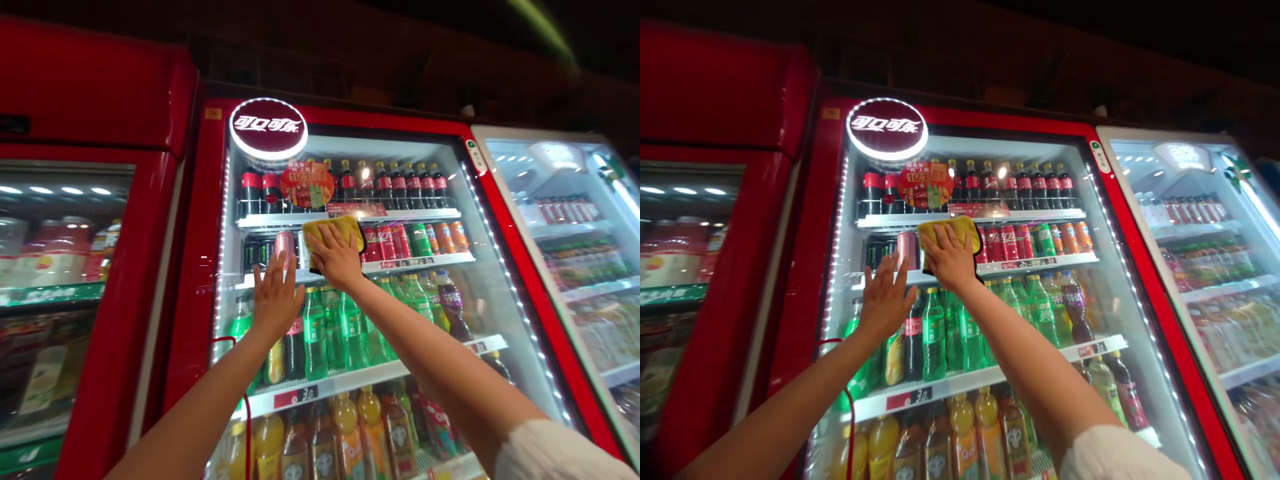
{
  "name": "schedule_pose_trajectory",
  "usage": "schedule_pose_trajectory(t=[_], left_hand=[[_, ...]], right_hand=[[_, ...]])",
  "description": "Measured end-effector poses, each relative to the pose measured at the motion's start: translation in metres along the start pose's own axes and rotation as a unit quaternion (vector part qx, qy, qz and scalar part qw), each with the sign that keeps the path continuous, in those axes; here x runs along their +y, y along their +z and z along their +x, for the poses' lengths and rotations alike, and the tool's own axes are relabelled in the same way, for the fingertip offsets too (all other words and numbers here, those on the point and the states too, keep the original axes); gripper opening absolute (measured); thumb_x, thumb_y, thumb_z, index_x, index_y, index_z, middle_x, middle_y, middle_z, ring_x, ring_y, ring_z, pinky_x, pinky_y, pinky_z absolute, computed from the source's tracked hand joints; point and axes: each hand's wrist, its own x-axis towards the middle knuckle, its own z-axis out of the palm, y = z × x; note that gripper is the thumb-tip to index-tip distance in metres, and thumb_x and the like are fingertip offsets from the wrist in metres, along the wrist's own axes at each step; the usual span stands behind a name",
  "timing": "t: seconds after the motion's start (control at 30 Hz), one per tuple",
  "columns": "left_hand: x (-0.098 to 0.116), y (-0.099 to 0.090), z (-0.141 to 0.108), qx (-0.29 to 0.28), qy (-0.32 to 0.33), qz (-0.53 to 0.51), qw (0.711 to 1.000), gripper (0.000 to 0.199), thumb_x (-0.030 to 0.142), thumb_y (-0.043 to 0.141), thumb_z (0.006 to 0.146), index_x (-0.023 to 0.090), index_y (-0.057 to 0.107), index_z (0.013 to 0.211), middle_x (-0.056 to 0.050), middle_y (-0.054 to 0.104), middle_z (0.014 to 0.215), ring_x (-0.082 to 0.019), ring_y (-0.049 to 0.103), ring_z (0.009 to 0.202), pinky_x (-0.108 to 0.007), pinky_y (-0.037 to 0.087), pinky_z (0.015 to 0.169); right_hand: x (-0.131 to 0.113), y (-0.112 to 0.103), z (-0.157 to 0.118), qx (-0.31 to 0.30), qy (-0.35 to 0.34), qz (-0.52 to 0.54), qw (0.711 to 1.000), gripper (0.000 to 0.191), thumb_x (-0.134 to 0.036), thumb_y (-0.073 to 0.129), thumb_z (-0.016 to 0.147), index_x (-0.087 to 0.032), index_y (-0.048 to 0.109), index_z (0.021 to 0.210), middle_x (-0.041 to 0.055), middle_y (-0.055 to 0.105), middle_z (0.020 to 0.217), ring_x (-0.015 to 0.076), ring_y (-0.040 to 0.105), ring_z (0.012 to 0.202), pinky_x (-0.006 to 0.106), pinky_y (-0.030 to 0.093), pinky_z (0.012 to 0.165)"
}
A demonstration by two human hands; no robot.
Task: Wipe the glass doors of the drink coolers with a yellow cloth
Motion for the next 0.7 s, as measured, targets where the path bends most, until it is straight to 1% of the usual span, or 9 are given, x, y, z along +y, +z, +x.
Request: schedule_pose_trajectory(t=[0.1, 0.2, 0.27, 0.33, 0.37, 0.47, 0.53, 0.63, 0.7], left_hand=[[0.015, 0.006, 0.009, -0.007, 0.009, 0.004, 1.0, 0.065, 0.032, 0.043, 0.1, 0.018, 0.026, 0.161, -0.017, 0.029, 0.166, -0.033, 0.022, 0.156, -0.063, 0.012, 0.126], [0.028, 0.011, 0.01, -0.006, 0.01, 0.009, 1.0, 0.065, 0.033, 0.044, 0.1, 0.019, 0.026, 0.161, -0.016, 0.028, 0.167, -0.032, 0.023, 0.156, -0.061, 0.012, 0.127], [0.034, 0.013, 0.008, -0.004, 0.011, 0.009, 1.0, 0.068, 0.032, 0.046, 0.099, 0.021, 0.022, 0.162, -0.014, 0.028, 0.167, -0.031, 0.023, 0.156, -0.059, 0.012, 0.127], [0.041, 0.014, 0.005, -0.002, 0.01, 0.01, 1.0, 0.069, 0.032, 0.046, 0.099, 0.023, 0.021, 0.162, -0.013, 0.028, 0.167, -0.03, 0.023, 0.156, -0.058, 0.012, 0.128], [0.044, 0.014, 0.004, -0.002, 0.009, 0.012, 1.0, 0.069, 0.032, 0.046, 0.099, 0.023, 0.021, 0.162, -0.013, 0.028, 0.167, -0.03, 0.024, 0.156, -0.058, 0.012, 0.128], [0.054, 0.018, 0.008, 0.0, 0.009, 0.017, 1.0, 0.066, 0.032, 0.045, 0.099, 0.022, 0.025, 0.161, -0.013, 0.03, 0.166, -0.03, 0.025, 0.155, -0.058, 0.012, 0.128], [0.064, 0.022, 0.015, 0.0, 0.01, 0.02, 1.0, 0.064, 0.032, 0.045, 0.099, 0.02, 0.029, 0.16, -0.014, 0.031, 0.166, -0.031, 0.025, 0.155, -0.059, 0.012, 0.128], [0.082, 0.03, 0.027, -0.005, 0.007, 0.019, 1.0, 0.063, 0.032, 0.045, 0.099, 0.019, 0.031, 0.16, -0.015, 0.03, 0.166, -0.031, 0.025, 0.155, -0.059, 0.011, 0.128], [0.094, 0.034, 0.034, -0.01, 0.008, 0.019, 1.0, 0.063, 0.033, 0.044, 0.1, 0.019, 0.03, 0.16, -0.014, 0.029, 0.167, -0.03, 0.024, 0.156, -0.059, 0.01, 0.128]], right_hand=[[0.026, -0.01, 0.027, -0.019, -0.007, 0.002, 1.0, 0.052, -0.043, 0.039, 0.104, -0.038, 0.039, 0.155, 0.002, 0.029, 0.168, 0.0286, 0.025, 0.155, 0.066, 0.023, 0.12], [0.061, -0.013, 0.036, -0.014, 0.057, -0.003, 0.998, 0.053, -0.045, 0.038, 0.104, -0.037, 0.038, 0.156, 0.0033, 0.028, 0.169, 0.0318, 0.024, 0.155, 0.07, 0.025, 0.117], [0.075, -0.01, 0.023, 0.021, 0.118, -0.001, 0.993, 0.053, -0.044, 0.037, 0.104, -0.034, 0.039, 0.156, 0.0069, 0.03, 0.168, 0.0346, 0.025, 0.154, 0.073, 0.024, 0.116], [0.077, -0.004, 0.001, 0.061, 0.162, 0.006, 0.985, 0.053, -0.042, 0.038, 0.103, -0.03, 0.041, 0.155, 0.0116, 0.032, 0.166, 0.0372, 0.026, 0.153, 0.075, 0.021, 0.115], [0.074, -0.001, -0.01, 0.071, 0.166, 0.008, 0.984, 0.054, -0.042, 0.039, 0.103, -0.029, 0.042, 0.155, 0.0132, 0.033, 0.165, 0.038, 0.026, 0.152, 0.076, 0.02, 0.114], [0.063, 0.0, -0.031, 0.041, 0.099, 0.009, 0.994, 0.053, -0.041, 0.041, 0.103, -0.031, 0.041, 0.155, 0.0121, 0.031, 0.167, 0.0368, 0.024, 0.153, 0.075, 0.023, 0.113], [0.065, -0.006, -0.026, 0.007, 0.033, 0.01, 0.999, 0.052, -0.042, 0.041, 0.103, -0.035, 0.041, 0.154, 0.0081, 0.03, 0.167, 0.0336, 0.024, 0.154, 0.072, 0.024, 0.114], [0.092, -0.018, -0.002, -0.018, -0.017, 0.012, 1.0, 0.052, -0.047, 0.042, 0.103, -0.04, 0.04, 0.154, 0.0027, 0.032, 0.167, 0.0309, 0.025, 0.154, 0.07, 0.022, 0.117], [0.119, -0.024, 0.01, -0.021, -0.004, 0.008, 1.0, 0.052, -0.049, 0.041, 0.103, -0.041, 0.039, 0.154, 0.0008, 0.032, 0.167, 0.0307, 0.025, 0.154, 0.07, 0.022, 0.118]])
